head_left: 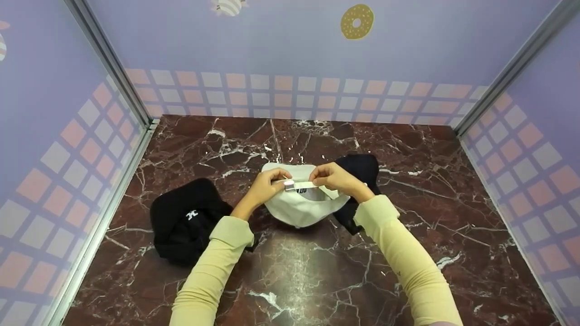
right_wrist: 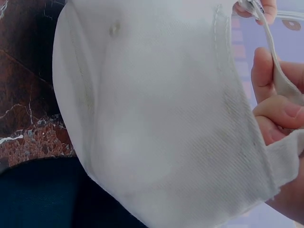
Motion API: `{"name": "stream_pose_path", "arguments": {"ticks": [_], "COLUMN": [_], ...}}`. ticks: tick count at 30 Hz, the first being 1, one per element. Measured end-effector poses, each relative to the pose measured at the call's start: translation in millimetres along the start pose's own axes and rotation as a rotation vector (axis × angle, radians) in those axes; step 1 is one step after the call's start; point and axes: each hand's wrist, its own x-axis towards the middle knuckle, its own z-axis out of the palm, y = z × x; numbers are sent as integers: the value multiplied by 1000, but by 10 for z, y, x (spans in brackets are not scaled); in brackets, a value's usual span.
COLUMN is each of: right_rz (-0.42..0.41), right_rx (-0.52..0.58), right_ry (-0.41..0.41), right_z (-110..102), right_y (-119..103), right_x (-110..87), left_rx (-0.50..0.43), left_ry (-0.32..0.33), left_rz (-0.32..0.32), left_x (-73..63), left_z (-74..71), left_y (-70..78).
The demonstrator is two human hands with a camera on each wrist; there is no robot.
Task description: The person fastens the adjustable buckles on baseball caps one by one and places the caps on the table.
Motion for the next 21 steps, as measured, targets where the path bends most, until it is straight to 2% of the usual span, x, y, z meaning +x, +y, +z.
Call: {"name": "stream_pose_path", "arguments": {"ticks": [4, 7, 9, 14, 21], "right_rz": [22, 10, -7, -23, 20], "right_rx": [-128, -247, -287, -255, -107], "right_ry": [-5, -18, -23, -35, -94], "right_z": [36, 70, 93, 113, 103], "right_y": [-12, -27, -42, -64, -69], "right_x": [33, 54, 59, 66, 48], "left_rx": [-16, -1, 6, -20, -24], "left_ry": [-19, -34, -39, -52, -61], "left_rz": [-9, -5, -2, -10, -3], "left_x": [-57, -73, -76, -68, -66], "left_z": [-26, -28, -24, -18, -19], "left_y": [206, 256, 271, 278, 274]}}
